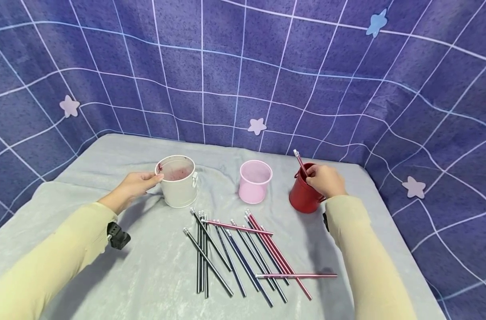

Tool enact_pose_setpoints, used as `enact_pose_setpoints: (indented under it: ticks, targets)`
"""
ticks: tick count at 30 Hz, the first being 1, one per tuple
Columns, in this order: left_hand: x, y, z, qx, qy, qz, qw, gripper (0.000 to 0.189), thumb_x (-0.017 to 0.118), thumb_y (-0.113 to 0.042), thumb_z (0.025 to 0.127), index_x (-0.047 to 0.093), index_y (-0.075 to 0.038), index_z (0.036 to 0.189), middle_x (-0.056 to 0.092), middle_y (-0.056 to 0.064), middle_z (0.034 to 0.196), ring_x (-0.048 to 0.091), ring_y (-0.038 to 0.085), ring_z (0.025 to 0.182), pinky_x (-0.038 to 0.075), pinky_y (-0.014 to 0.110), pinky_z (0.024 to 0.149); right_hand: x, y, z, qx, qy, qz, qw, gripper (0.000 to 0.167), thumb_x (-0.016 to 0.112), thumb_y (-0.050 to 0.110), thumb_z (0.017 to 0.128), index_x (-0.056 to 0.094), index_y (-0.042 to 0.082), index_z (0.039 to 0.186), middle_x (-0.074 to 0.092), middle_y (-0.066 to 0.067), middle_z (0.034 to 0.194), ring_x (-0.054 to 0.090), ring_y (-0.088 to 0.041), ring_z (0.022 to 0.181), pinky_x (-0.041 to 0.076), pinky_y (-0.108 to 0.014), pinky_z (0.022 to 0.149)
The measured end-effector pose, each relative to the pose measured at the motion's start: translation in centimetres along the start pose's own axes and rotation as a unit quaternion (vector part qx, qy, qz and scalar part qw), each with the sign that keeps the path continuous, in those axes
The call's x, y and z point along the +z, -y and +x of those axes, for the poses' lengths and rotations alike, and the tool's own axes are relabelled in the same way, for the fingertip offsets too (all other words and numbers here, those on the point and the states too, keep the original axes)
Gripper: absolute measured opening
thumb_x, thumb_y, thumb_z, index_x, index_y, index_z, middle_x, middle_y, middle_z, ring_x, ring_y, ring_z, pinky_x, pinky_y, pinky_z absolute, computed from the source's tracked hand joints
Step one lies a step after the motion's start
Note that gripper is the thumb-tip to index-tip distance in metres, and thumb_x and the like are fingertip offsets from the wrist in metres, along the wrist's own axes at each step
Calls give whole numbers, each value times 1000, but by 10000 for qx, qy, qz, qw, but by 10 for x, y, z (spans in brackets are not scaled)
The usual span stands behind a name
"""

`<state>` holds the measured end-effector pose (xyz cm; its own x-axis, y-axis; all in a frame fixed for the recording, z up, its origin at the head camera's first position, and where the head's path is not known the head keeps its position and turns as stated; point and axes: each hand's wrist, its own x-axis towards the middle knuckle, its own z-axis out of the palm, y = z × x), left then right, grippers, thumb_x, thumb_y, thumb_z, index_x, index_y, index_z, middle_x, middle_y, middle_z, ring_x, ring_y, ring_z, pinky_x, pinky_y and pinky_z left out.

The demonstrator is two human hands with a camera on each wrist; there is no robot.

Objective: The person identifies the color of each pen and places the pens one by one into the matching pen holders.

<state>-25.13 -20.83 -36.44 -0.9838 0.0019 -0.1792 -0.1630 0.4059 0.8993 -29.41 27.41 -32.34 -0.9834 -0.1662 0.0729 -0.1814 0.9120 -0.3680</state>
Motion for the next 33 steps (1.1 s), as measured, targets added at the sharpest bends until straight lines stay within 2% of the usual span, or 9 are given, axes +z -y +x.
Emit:
enact_pose_setpoints:
  ticks: [10,20,25,28,33]
  targets:
    - [7,-3,2,207,19,-54,9998,55,53,-28,99,42,11,136,39,24,142,30,37,137,24,49,115,-1,-6,-3,127,74,-91,9999,28,58,14,85,68,-1,106,69,-20,103,61,-39,96,49,-51,73]
    - [5,-2,2,78,23,85,9999,57,52,-30,99,41,13,136,37,26,143,29,39,137,25,50,114,-5,-4,-6,17,37,-86,10000,29,57,11,84,67,-3,107,68,-22,104,60,-39,96,49,-53,78]
    - [2,-2,2,39,19,164,9999,60,52,-33,99,38,12,137,36,26,143,28,39,138,25,50,114,-9,-2,-8,-8,61,-76,10000,29,56,10,83,67,-2,107,68,-21,102,61,-37,93,49,-51,76]
    - [1,-1,1,13,34,182,9998,62,52,-34,99,38,13,137,35,27,144,28,39,138,25,51,113,-10,1,-10,-73,57,-55,9999,28,56,9,84,67,-1,107,68,-20,101,61,-34,92,49,-49,75]
    - [0,0,1,-10,-19,151,9999,60,51,-31,99,39,14,136,35,27,144,29,39,137,26,50,113,-16,10,-18,-415,-80,-65,9991,24,57,7,84,67,0,105,70,-18,95,63,-32,88,50,-45,73]
